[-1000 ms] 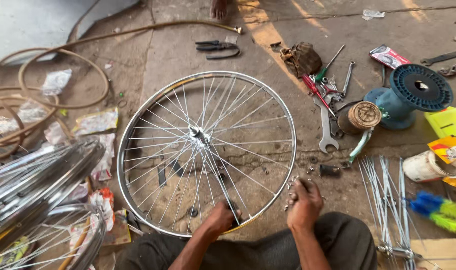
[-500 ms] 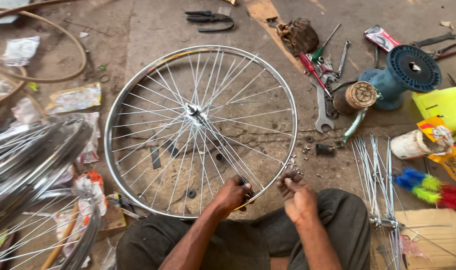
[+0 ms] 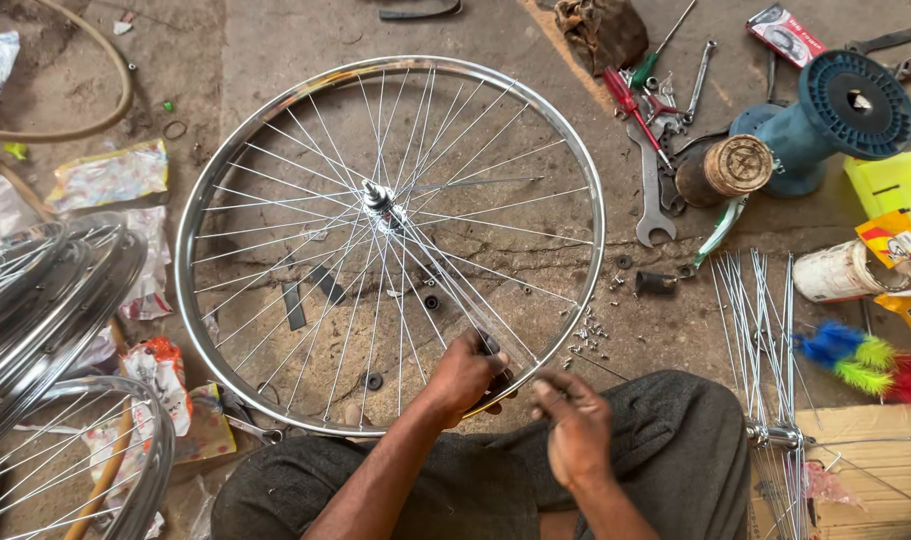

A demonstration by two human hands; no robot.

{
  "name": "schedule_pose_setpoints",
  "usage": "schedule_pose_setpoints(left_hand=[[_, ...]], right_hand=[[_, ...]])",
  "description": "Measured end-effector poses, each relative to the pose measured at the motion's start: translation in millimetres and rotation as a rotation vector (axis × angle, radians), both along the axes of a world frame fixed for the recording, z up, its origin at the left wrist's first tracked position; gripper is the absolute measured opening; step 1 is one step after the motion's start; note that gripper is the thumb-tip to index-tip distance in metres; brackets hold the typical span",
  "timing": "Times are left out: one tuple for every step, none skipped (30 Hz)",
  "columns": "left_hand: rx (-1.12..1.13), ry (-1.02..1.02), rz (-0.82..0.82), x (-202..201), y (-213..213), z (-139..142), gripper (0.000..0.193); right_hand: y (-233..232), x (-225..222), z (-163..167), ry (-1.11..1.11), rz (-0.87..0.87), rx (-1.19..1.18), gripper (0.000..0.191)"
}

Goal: The person laces a bicycle wheel by inserting spokes through the rim and hub, then tightening the nipples by hand. The person sits on the ground and works on the wheel throughout the clip.

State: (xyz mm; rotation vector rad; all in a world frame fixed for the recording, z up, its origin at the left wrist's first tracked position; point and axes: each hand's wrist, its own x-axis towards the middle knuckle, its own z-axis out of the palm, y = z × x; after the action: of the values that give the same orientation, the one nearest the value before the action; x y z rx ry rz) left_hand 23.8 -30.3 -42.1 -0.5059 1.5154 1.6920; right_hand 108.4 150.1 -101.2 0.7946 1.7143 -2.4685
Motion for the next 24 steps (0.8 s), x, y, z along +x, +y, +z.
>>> schedule_pose_setpoints(left_hand=[[0.010, 0.010, 0.000, -1, 0, 1, 0.024], [0.019, 0.020, 0.001, -1, 0, 2, 0.025], [0.009, 0.035, -0.012, -2, -1, 2, 0.024], [-0.001, 0.050, -0.026, -2, -2, 2, 0.024], [-0.010, 0.065, -0.039, -2, -2, 2, 0.023], [-0.010, 0.053, -0.038, -3, -3, 1, 0.023], [-0.010, 0.040, -0.039, -3, -3, 0, 0.022], [-0.011, 0.030, -0.039, -3, -2, -2, 0.021], [-0.017, 0.022, -0.035, -3, -2, -3, 0.021], [-0.023, 0.014, -0.031, -4, -1, -4, 0.020], [-0.028, 0.004, -0.027, -3, 0, -5, 0.020], [-0.030, 0.019, -0.028, -3, 0, -6, 0.020], [-0.032, 0.036, -0.030, -3, 1, -6, 0.021], [-0.035, 0.055, -0.032, -3, 1, -6, 0.021], [-0.036, 0.059, -0.032, -3, 1, -7, 0.020], [-0.038, 0.063, -0.031, -2, 1, -6, 0.020], [-0.041, 0.068, -0.029, -2, 1, -6, 0.020], [-0.051, 0.079, -0.034, -2, 1, -6, 0.020], [-0.059, 0.090, -0.039, -1, 1, -5, 0.020], [-0.068, 0.101, -0.044, -1, 1, -5, 0.020], [-0.065, 0.104, -0.043, -1, 1, -4, 0.020], [-0.061, 0.108, -0.042, -1, 0, -4, 0.020], [-0.058, 0.113, -0.039, 0, 0, -4, 0.020], [-0.064, 0.115, -0.041, 0, 0, -3, 0.020]], right_hand=[[-6, 3, -2, 0.066, 0.012, 0.013, 0.013], [-10, 5, -3, 0.131, 0.025, 0.024, 0.014], [-13, 7, -4, 0.197, 0.037, 0.035, 0.015], [-16, 8, -4, 0.194, 0.024, 0.052, 0.014], [-17, 9, -4, 0.191, 0.013, 0.069, 0.014], [-17, 10, -4, 0.189, 0.001, 0.086, 0.014], [-17, 11, -5, 0.211, 0.020, 0.119, 0.013], [-17, 12, -6, 0.236, 0.040, 0.151, 0.013], [-16, 12, -8, 0.263, 0.060, 0.184, 0.013], [-16, 11, -10, 0.229, 0.055, 0.218, 0.011], [-16, 10, -13, 0.194, 0.051, 0.253, 0.011], [-16, 10, -15, 0.157, 0.047, 0.288, 0.010], [-16, 10, -18, 0.197, 0.050, 0.274, 0.012], [-17, 9, -20, 0.238, 0.054, 0.260, 0.014], [-18, 8, -23, 0.280, 0.059, 0.246, 0.016], [-19, 8, -24, 0.298, 0.052, 0.231, 0.016], [-20, 8, -26, 0.316, 0.045, 0.213, 0.016], [-21, 9, -27, 0.332, 0.038, 0.196, 0.016], [-21, 9, -28, 0.337, 0.037, 0.198, 0.016], [-22, 9, -29, 0.342, 0.035, 0.201, 0.016], [-22, 9, -29, 0.348, 0.032, 0.203, 0.016], [-23, 9, -30, 0.344, 0.030, 0.184, 0.016], [-23, 9, -30, 0.341, 0.028, 0.164, 0.016], [-23, 9, -30, 0.337, 0.028, 0.144, 0.016]])
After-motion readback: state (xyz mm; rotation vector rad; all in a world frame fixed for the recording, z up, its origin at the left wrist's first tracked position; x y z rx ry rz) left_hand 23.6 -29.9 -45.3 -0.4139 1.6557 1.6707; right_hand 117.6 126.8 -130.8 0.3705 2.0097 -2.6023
